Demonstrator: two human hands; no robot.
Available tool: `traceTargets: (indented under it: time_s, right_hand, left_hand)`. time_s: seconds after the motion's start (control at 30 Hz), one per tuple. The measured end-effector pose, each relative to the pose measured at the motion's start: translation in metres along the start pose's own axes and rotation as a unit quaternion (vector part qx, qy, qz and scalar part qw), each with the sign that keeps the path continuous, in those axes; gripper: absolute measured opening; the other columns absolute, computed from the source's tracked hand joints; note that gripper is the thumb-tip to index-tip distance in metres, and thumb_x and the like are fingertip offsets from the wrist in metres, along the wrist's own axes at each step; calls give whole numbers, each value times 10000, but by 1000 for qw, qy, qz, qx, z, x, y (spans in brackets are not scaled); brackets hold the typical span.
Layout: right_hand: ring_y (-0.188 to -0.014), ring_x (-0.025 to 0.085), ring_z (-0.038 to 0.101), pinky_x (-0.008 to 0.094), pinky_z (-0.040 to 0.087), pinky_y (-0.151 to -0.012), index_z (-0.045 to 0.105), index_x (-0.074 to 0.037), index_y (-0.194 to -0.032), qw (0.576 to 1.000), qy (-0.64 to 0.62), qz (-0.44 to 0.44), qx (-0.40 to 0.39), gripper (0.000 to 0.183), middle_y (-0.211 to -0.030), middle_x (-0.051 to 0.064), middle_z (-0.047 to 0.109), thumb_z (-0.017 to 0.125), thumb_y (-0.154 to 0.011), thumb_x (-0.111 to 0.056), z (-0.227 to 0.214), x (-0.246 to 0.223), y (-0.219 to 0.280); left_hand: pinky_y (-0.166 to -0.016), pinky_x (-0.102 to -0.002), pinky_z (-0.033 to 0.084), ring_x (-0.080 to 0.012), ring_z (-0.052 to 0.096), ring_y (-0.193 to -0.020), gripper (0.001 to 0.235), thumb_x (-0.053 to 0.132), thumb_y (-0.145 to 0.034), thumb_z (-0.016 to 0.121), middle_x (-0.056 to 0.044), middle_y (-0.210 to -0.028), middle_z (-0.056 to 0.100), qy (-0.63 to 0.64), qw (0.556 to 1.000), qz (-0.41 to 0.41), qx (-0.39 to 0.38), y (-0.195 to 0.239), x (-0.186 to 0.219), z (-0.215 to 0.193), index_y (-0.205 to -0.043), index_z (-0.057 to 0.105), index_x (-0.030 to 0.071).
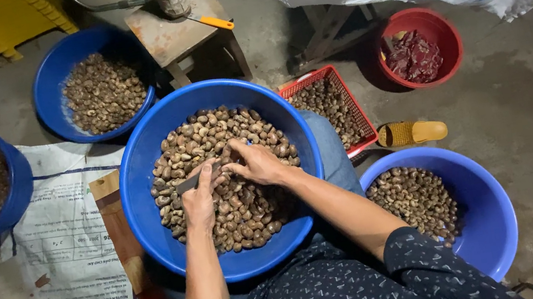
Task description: The person sits and uses a small knife to peel the outer skin off of brown nuts held in a large blue bowl. They repeatedly pick up a nut, scrape the skin with the knife, and drop the nut back into the bowl.
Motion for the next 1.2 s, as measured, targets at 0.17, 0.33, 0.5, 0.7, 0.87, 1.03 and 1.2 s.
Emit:
traceTargets:
  time_s: [0.17, 0.33, 0.5, 0.7, 0.87, 1.03, 1.2]
  right_hand:
    - [-932, 504, 677, 606, 531, -769, 494, -110, -1188, 1000, 10, -5, -2, 348, -974, 254, 724, 683, -946, -273, 1, 2, 0]
    - [-966, 487, 681, 575, 547, -803, 499, -160, -1208, 1000, 5, -3, -8, 332, -997, 211, 736, 675, -942, -253, 2, 3, 0]
    - [-988, 479, 680, 577, 544, -810, 492, -168, -1220, 1000, 4, 9, -8, 361, -1007, 217, 731, 689, -930, -257, 9, 15, -2]
    - [-941, 528, 661, 608, 521, -788, 501, -125, -1150, 1000, -5, 19, -8, 325, -946, 286, 702, 664, -956, -328, -7, -13, 2]
    - [-919, 505, 675, 593, 530, -759, 495, -124, -1147, 1000, 4, 13, -1, 314, -921, 255, 713, 671, -956, -301, -4, -7, 1]
    - [-919, 500, 674, 591, 531, -756, 497, -136, -1154, 1000, -3, 13, -1, 301, -913, 249, 715, 669, -956, -284, -5, -11, 1]
    - [-936, 475, 678, 545, 540, -760, 523, -131, -1083, 999, -48, 1, 11, 242, -938, 227, 719, 625, -1000, -334, -6, -12, 1]
  left_hand:
    - [-854, -375, 626, -333, 714, -1064, 314, 245, -1029, 654, -207, -1214, 709, -8, 1000, -4, 9, -2, -6, -2, -1211, 709, -5]
    - [-877, -421, 621, -393, 679, -1140, 343, 266, -1034, 645, -233, -1253, 693, -7, 1000, -11, 3, -1, -2, 0, -1233, 703, -7]
    - [-873, -390, 625, -344, 693, -1117, 312, 252, -1025, 659, -186, -1231, 711, -12, 1000, -13, 3, 0, -6, -1, -1220, 714, 14]
    - [-882, -384, 621, -332, 704, -1099, 335, 263, -1026, 655, -199, -1244, 708, -13, 1000, -10, -3, -1, -3, 0, -1237, 705, 8]
    - [-882, -411, 618, -368, 689, -1141, 345, 275, -1032, 644, -211, -1262, 700, -17, 1000, -6, -17, 1, 0, 0, -1254, 697, 17]
    - [-907, -442, 607, -417, 638, -1202, 353, 271, -1031, 647, -241, -1281, 683, -25, 1000, 4, -18, 3, 6, 4, -1257, 692, 3]
    - [-872, -393, 618, -358, 679, -1152, 335, 255, -1022, 661, -206, -1246, 706, -25, 1000, 9, -10, 6, 11, 8, -1233, 707, -1]
Point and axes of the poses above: each hand's wrist, its own y-axis away from the middle knuckle, its own z-axis out of the palm, x = y × z, the point moved 2 cm from there along -y, towards the middle knuckle
